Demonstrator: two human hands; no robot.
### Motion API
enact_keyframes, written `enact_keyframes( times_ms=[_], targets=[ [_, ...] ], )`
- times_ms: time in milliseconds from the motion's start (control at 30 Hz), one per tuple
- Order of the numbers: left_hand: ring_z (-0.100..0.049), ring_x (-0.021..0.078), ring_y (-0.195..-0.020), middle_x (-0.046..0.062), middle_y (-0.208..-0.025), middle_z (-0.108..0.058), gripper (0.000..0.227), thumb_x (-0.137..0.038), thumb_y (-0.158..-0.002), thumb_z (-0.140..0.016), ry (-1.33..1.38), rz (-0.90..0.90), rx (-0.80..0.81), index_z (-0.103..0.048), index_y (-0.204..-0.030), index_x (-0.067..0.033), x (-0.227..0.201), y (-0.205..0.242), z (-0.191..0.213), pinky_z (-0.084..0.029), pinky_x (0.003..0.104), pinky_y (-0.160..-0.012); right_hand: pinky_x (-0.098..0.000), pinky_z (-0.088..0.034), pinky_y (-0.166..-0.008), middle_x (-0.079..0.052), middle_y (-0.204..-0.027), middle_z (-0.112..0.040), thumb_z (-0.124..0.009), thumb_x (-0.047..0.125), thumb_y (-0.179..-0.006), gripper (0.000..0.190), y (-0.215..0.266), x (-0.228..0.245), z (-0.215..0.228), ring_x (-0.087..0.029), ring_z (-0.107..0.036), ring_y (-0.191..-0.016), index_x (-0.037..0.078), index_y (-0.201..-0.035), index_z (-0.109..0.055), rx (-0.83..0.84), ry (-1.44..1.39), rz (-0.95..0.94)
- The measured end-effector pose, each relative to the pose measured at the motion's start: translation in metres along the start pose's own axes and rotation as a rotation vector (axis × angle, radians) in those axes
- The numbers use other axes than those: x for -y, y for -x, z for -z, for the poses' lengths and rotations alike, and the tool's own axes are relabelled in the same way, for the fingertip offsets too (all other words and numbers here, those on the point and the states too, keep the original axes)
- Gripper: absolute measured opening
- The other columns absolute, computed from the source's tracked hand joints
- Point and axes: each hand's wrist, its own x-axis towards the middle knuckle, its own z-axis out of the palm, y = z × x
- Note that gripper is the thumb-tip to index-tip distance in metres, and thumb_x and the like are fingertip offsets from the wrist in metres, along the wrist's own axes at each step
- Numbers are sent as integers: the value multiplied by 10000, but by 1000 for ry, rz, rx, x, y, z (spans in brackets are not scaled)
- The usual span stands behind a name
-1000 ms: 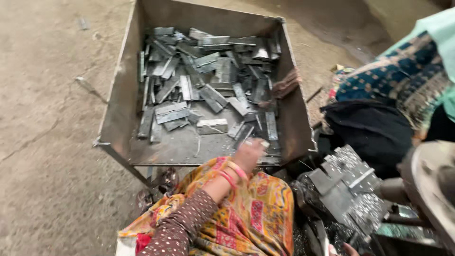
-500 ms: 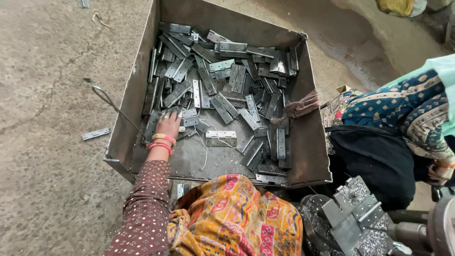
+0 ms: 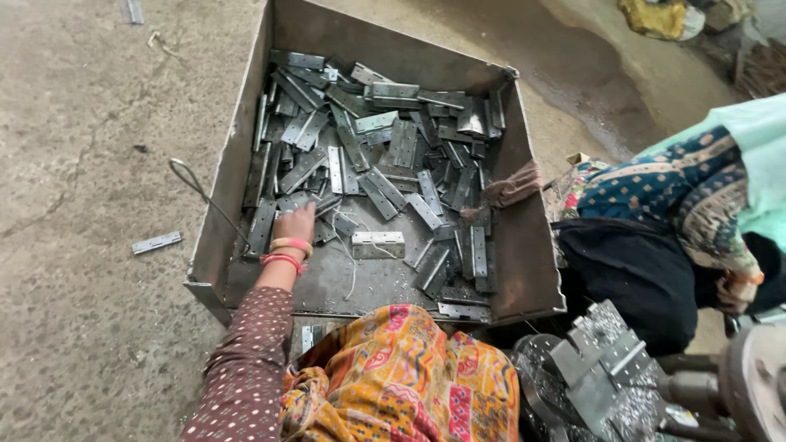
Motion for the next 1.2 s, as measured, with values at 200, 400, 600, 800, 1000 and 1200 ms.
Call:
enact_keyframes(
  times_ms=[200,400,600,800,1000,1200],
  targets=[
    [-669,494,-965,259,-1010,-724,377,-243,-947,-604,636,233,56,-536,-1293,-109,-100,41,22,-512,586,-820,-409,-584,-733,-198,-1093,-663,-792,284,-808,499,11,-83,34,-277,-736,-792,47,-1228,-664,-125,-207,194],
    [-657,511,-971,310,-985,-702,549,-306,-954,-606,793,-52,384,-468,-1474,-197,-265,130,101,-503,581,-827,-402,-574,-743,-147,-1153,-660,-746,244,-857,400,50,-90,45,-255,-738,-815,99,-1218,-656,-117,-108,139],
    [-682,401,-1008,212,-1194,-672,325,-249,-1011,-538,693,-495,377,-615,-1309,-147,-438,215,173,-532,508,-878,-390,-568,-760,-90,-1174,-657,-760,310,-878,376,74,-48,66,-223,-731,-875,128,-1192,-659,-110,-119,4],
    [-458,293,-1404,116,-1470,-561,428,-396,-933,-539,235,-950,-25,-709,-1150,-69,-487,275,143,-340,592,-1100,-372,-577,-741,-78,-1167,-652,-746,277,-858,375,81,-39,71,-215,-728,-860,130,-1190,-651,-175,-187,97],
    [-460,303,-1414,109,-1441,-574,398,-356,-1010,-523,354,-991,53,-719,-1171,-49,-482,303,104,-312,609,-1135,-375,-581,-750,-87,-1171,-648,-756,308,-866,382,78,-38,70,-223,-724,-864,118,-1180,-651,-151,-196,117],
    [-483,304,-1377,109,-1420,-593,367,-290,-999,-506,335,-981,56,-720,-1188,-60,-517,272,98,-335,597,-1138,-377,-591,-756,-92,-1182,-645,-746,321,-865,401,80,-38,73,-230,-728,-889,104,-1187,-645,-135,-208,91]
  ],
)
